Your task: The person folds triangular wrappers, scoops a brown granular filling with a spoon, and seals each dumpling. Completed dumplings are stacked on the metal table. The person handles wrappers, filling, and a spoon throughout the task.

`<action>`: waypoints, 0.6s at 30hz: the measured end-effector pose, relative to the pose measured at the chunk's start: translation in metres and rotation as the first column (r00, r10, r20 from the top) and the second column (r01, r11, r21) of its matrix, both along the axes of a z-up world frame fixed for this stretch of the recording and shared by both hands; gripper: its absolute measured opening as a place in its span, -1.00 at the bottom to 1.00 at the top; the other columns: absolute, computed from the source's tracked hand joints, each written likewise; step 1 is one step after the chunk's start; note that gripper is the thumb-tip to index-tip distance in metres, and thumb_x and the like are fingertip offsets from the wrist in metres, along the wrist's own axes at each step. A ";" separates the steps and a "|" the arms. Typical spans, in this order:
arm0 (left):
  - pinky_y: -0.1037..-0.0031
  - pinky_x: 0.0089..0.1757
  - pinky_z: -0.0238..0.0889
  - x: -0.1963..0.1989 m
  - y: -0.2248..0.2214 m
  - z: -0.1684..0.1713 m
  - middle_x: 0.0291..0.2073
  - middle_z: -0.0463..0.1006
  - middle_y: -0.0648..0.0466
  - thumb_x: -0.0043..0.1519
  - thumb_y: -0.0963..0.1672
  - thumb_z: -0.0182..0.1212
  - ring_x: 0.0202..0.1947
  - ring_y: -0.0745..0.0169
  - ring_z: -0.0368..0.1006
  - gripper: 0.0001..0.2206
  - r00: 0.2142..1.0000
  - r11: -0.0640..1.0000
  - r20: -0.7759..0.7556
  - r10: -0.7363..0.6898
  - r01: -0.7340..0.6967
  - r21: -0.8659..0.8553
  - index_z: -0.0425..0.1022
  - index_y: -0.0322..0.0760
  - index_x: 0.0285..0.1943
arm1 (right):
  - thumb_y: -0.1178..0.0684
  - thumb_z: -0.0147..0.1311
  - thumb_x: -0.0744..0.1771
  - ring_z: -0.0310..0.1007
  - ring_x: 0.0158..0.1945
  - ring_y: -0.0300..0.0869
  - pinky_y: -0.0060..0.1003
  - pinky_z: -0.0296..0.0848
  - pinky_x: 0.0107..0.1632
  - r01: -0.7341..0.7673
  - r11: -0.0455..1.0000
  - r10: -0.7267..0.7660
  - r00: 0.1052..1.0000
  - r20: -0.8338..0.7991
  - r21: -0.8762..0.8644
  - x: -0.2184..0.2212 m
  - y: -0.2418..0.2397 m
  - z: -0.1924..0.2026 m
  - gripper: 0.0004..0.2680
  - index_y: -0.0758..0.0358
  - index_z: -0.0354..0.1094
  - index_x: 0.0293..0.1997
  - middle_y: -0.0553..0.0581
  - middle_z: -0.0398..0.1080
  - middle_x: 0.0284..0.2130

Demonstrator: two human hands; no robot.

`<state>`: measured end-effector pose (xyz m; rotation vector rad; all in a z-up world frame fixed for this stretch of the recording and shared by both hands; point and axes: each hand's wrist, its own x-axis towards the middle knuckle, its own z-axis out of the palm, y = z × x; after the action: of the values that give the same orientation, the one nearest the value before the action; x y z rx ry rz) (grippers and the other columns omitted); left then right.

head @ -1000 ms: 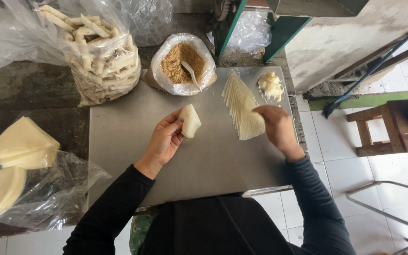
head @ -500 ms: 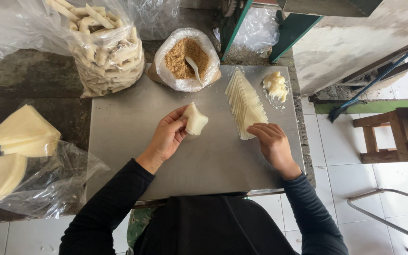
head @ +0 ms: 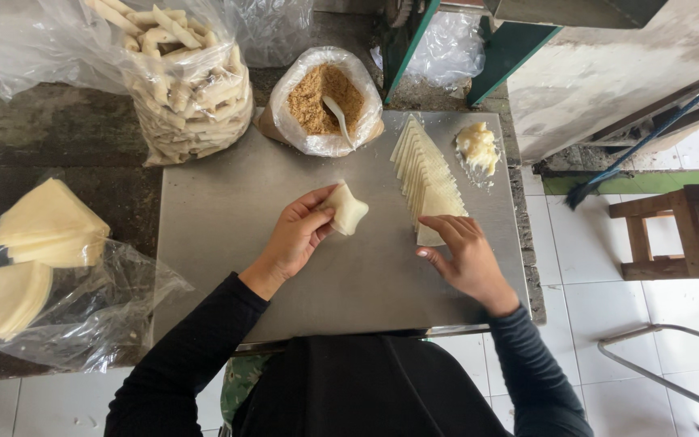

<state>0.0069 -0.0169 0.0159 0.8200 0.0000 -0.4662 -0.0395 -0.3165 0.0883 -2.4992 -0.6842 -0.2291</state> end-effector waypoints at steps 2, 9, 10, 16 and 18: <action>0.46 0.08 0.42 -0.002 -0.001 -0.001 0.09 0.55 0.00 0.37 -0.23 0.06 0.03 0.32 0.52 -0.61 0.999 0.997 0.035 -0.037 0.034 0.071 0.34 -0.39 0.40 | 0.09 0.27 0.30 0.50 0.13 -0.05 -0.20 0.44 0.15 0.015 0.977 0.012 0.992 -0.123 0.214 -0.003 0.015 -0.007 -0.65 0.33 0.29 0.18 0.21 0.49 0.06; 0.50 0.01 0.44 -0.013 -0.007 0.003 0.04 0.58 0.02 0.36 -0.21 0.08 -0.05 0.38 0.51 -0.60 0.971 0.956 0.204 -0.124 0.062 0.286 0.34 -0.38 0.41 | 0.25 0.26 0.30 0.41 0.12 -0.19 -0.27 0.45 0.14 0.178 0.682 0.205 0.885 -0.419 0.710 -0.013 0.080 -0.051 -0.60 0.32 0.16 0.24 0.12 0.35 0.07; 0.51 0.01 0.43 -0.014 -0.008 0.003 0.04 0.59 0.01 0.36 -0.21 0.09 -0.05 0.39 0.51 -0.61 0.961 0.952 0.244 -0.131 0.053 0.303 0.36 -0.40 0.40 | 0.26 0.27 0.29 0.40 0.11 -0.20 -0.27 0.44 0.14 0.193 0.676 0.180 0.892 -0.414 0.711 -0.016 0.082 -0.054 -0.59 0.32 0.16 0.23 0.11 0.32 0.08; 0.54 -0.07 0.43 -0.022 -0.013 0.006 -0.03 0.62 0.03 0.35 -0.19 0.15 -0.12 0.45 0.52 -0.62 0.918 0.910 0.342 -0.201 0.046 0.411 0.39 -0.42 0.37 | 0.31 0.29 0.27 0.42 0.05 -0.23 -0.29 0.46 0.13 0.330 0.495 0.247 0.833 -0.495 0.803 -0.019 0.084 -0.071 -0.60 0.29 0.14 0.16 0.10 0.36 -0.04; 0.54 -0.12 0.43 -0.026 -0.013 0.008 -0.13 0.64 0.01 0.35 -0.18 0.18 -0.18 0.44 0.53 -0.61 0.905 0.880 0.348 -0.244 0.057 0.471 0.42 -0.43 0.36 | 0.32 0.28 0.28 0.43 0.05 -0.23 -0.29 0.47 0.12 0.374 0.421 0.299 0.802 -0.516 0.826 -0.020 0.083 -0.072 -0.62 0.27 0.13 0.12 0.10 0.38 -0.06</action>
<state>-0.0192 -0.0303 0.0237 1.3761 -0.3519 -0.4472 -0.0591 -0.2337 0.0160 -1.3248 -0.1012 0.1749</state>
